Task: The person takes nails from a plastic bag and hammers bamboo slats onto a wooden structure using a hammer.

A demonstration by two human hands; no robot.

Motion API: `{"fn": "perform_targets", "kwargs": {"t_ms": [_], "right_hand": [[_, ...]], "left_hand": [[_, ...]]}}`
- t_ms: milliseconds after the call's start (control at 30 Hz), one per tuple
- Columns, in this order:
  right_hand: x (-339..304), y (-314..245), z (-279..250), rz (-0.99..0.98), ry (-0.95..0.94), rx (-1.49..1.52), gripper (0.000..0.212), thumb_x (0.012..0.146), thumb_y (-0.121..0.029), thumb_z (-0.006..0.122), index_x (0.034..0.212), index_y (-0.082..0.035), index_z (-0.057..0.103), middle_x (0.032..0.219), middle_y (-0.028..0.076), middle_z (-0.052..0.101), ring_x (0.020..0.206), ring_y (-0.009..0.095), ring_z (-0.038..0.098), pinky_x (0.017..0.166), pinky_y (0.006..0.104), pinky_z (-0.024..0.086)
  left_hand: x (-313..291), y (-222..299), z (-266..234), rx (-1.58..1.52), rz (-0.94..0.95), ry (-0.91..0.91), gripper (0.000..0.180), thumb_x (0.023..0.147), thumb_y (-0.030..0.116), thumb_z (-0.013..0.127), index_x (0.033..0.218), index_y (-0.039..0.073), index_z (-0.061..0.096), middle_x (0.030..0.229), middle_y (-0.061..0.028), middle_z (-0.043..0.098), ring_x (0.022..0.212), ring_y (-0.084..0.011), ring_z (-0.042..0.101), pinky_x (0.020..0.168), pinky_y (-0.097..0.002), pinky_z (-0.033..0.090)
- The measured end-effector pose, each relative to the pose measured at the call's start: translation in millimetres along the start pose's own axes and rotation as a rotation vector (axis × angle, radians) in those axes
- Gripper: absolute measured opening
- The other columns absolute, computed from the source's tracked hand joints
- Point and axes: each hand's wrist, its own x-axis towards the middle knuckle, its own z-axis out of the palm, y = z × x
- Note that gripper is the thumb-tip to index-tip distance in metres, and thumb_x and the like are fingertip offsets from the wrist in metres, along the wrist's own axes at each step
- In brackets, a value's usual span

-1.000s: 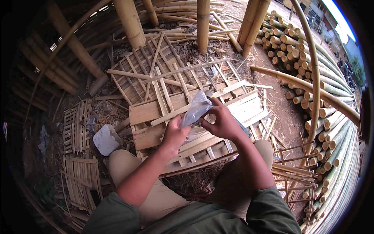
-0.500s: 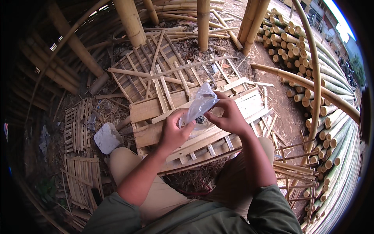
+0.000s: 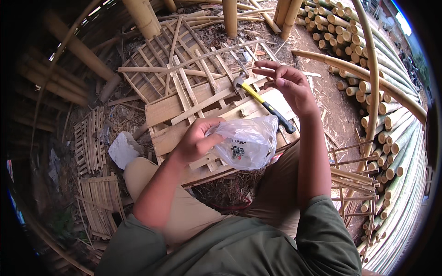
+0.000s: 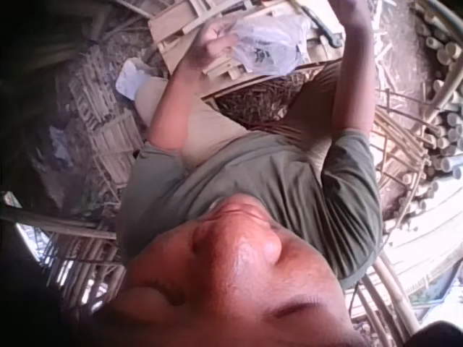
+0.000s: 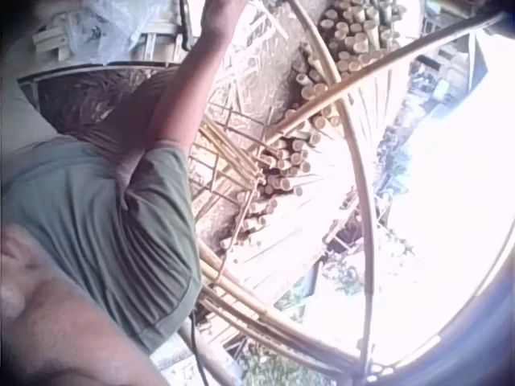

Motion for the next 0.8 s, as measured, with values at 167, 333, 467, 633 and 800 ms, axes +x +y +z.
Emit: {"fn": "perform_targets", "kwargs": {"t_ms": [167,333,467,633,800], "right_hand": [[4.8,4.7,-1.4,0.018,0.009,-0.089,0.011,0.09,-0.015,0.065,0.087,-0.004,0.064,0.128,0.016,0.061,0.113,0.023,0.062,0.087,0.0324,0.051],[0.7,5.5,1.1,0.05,-0.032,-0.136,0.01,0.089,-0.014,0.066,0.087,-0.004,0.066,0.125,0.014,0.063,0.106,0.018,0.064,0.085,0.0295,0.05],[-0.3,0.6,-2.5,0.163,-0.092,-0.208,0.009,0.083,-0.011,0.067,0.081,-0.003,0.066,0.119,0.013,0.065,0.094,0.012,0.062,0.08,0.0269,0.048],[-16.3,-10.0,-10.7,0.41,-0.695,-0.021,0.008,0.075,0.003,0.064,0.083,0.005,0.065,0.129,0.035,0.051,0.066,0.017,0.07,0.048,0.0197,0.047],[-17.3,-10.7,3.7,0.732,-0.832,-0.075,0.017,0.08,0.01,0.064,0.097,0.009,0.062,0.103,0.019,0.066,0.079,0.018,0.07,0.061,0.0248,0.057]], "left_hand": [[-2.9,-15.9,21.9,0.411,-0.08,-0.495,0.027,0.082,0.006,0.058,0.105,-0.003,0.067,0.093,-0.0091,0.07,0.085,-0.0138,0.062,0.079,-0.0296,0.049],[-11.3,-40.2,52.6,0.709,-0.174,-0.741,0.028,0.078,0.006,0.058,0.103,-0.001,0.068,0.09,-0.0182,0.07,0.082,-0.0278,0.068,0.077,-0.0358,0.051],[-14.0,-60.9,58.4,0.753,-0.137,-0.718,0.027,0.077,0.005,0.059,0.101,-0.001,0.068,0.089,-0.0199,0.069,0.082,-0.0284,0.068,0.076,-0.0363,0.052],[-4.8,-27.9,45.2,0.437,-0.248,-0.538,0.02,0.081,0.005,0.062,0.099,-0.003,0.066,0.092,-0.0117,0.07,0.083,-0.0172,0.066,0.076,-0.0313,0.052],[-6.0,-6.6,25.6,-0.108,-0.067,-0.099,0.016,0.088,0.003,0.058,0.103,-0.001,0.063,0.092,-0.0045,0.068,0.083,-0.009,0.064,0.072,-0.025,0.054]]}}
